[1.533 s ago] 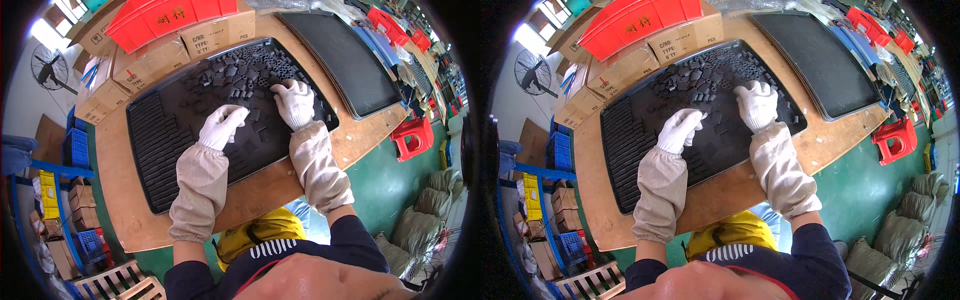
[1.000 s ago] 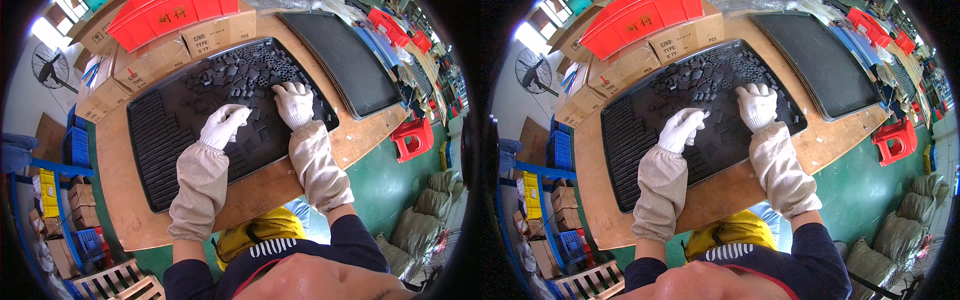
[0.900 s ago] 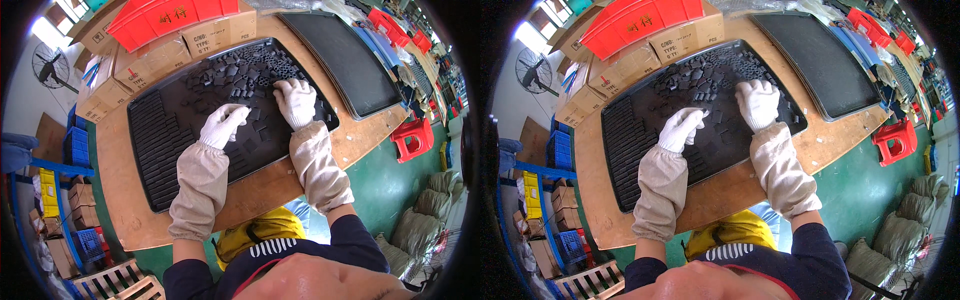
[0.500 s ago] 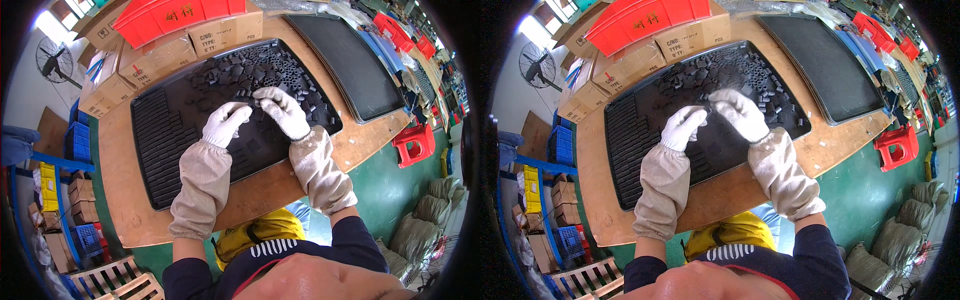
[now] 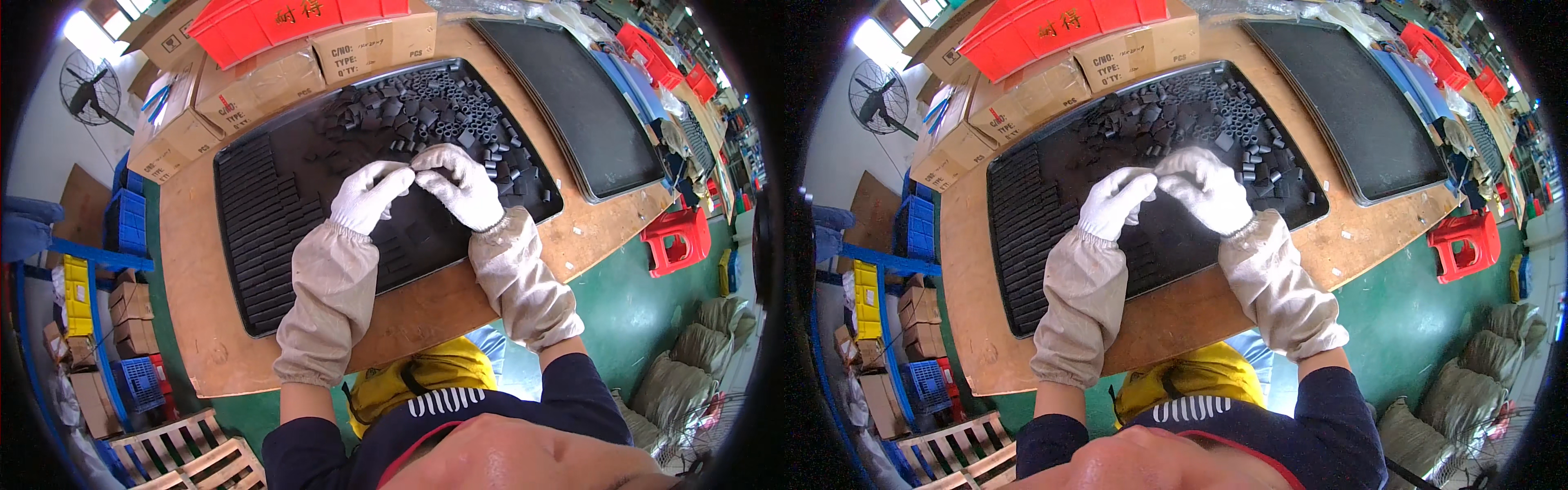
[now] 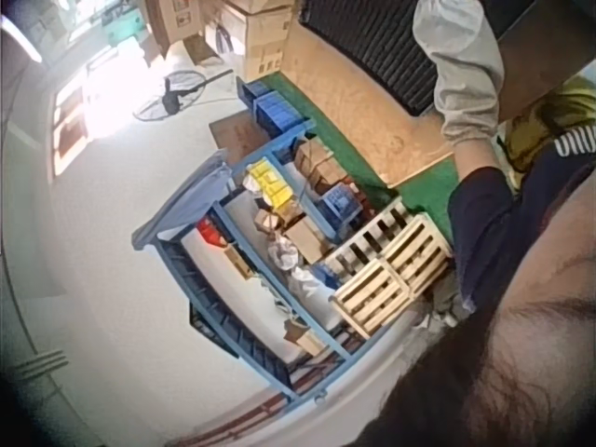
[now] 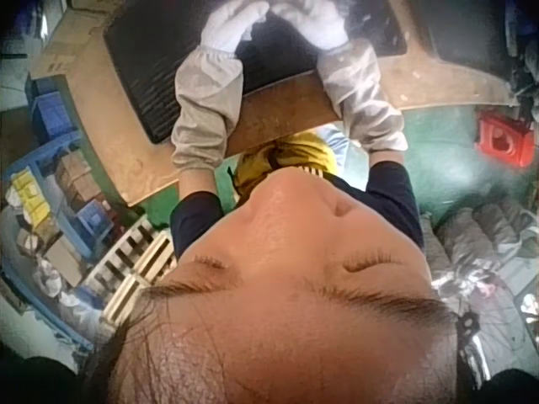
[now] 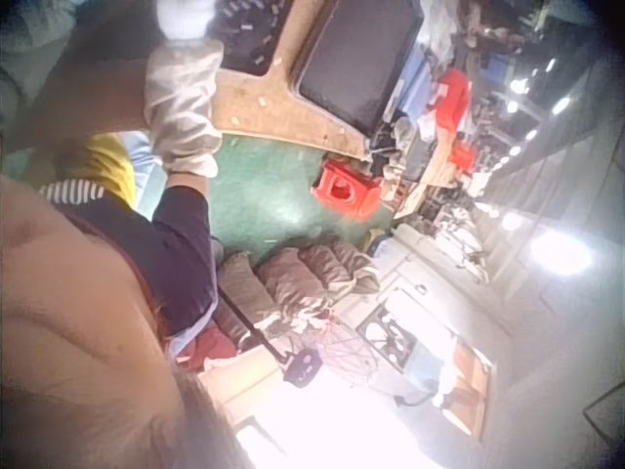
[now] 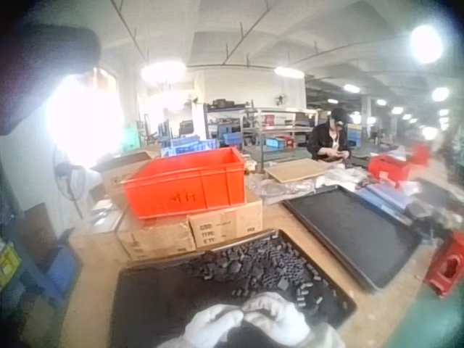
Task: The person assembles small black plastic components by hand. They pick up two pieces from a tray, fit them together, and place the assembled unit into a row on the tray. This process is repeated continuously throughout the video.
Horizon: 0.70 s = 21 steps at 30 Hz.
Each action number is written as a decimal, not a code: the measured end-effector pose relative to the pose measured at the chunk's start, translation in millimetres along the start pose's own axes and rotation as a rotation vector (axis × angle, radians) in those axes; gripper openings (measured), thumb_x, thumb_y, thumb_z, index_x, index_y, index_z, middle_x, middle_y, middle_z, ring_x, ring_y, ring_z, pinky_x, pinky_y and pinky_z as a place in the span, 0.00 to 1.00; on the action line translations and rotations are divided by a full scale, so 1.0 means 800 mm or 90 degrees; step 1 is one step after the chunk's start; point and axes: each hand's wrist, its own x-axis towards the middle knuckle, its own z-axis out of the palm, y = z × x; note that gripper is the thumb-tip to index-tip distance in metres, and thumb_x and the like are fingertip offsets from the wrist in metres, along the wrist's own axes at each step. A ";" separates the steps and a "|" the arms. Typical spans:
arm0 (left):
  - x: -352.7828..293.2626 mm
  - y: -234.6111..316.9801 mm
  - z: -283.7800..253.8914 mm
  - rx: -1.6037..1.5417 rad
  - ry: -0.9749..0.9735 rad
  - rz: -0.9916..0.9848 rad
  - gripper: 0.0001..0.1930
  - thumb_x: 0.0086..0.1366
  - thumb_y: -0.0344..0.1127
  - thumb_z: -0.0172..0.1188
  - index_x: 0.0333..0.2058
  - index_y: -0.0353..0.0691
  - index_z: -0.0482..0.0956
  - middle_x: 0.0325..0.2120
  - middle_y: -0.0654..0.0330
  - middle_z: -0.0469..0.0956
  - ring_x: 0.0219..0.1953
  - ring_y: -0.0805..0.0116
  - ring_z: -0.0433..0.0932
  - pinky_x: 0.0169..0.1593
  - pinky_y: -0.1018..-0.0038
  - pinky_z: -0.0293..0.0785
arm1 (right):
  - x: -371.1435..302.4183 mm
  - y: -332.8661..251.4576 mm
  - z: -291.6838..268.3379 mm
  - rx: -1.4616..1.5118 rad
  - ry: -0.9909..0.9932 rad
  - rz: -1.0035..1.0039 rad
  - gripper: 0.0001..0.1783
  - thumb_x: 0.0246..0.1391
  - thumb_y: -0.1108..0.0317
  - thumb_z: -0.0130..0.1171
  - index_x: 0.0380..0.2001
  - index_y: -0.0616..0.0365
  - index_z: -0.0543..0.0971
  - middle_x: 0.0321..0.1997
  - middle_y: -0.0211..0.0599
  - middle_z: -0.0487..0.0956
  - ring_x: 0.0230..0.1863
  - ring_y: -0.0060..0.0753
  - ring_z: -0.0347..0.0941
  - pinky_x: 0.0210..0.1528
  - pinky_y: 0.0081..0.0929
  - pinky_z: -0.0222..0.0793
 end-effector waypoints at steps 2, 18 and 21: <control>-0.003 0.003 0.000 0.017 0.002 0.005 0.19 0.66 0.51 0.67 0.48 0.44 0.84 0.30 0.70 0.81 0.24 0.85 0.70 0.27 0.83 0.68 | -0.001 -0.004 0.004 -0.022 0.016 0.002 0.12 0.54 0.69 0.70 0.41 0.57 0.83 0.42 0.41 0.83 0.45 0.42 0.81 0.48 0.34 0.76; 0.044 -0.049 -0.100 -0.761 0.027 0.099 0.10 0.70 0.23 0.56 0.48 0.35 0.79 0.40 0.47 0.81 0.35 0.59 0.81 0.38 0.71 0.84 | -0.010 -0.023 0.076 -0.135 -0.187 -0.076 0.13 0.46 0.73 0.67 0.38 0.51 0.82 0.38 0.37 0.84 0.38 0.50 0.79 0.43 0.44 0.75; 0.044 -0.050 -0.113 -0.826 0.008 0.064 0.08 0.72 0.26 0.55 0.47 0.34 0.78 0.39 0.47 0.81 0.31 0.64 0.79 0.35 0.74 0.82 | -0.007 -0.041 0.078 -0.200 -0.237 -0.148 0.15 0.43 0.75 0.66 0.37 0.49 0.82 0.36 0.34 0.83 0.40 0.46 0.79 0.43 0.42 0.75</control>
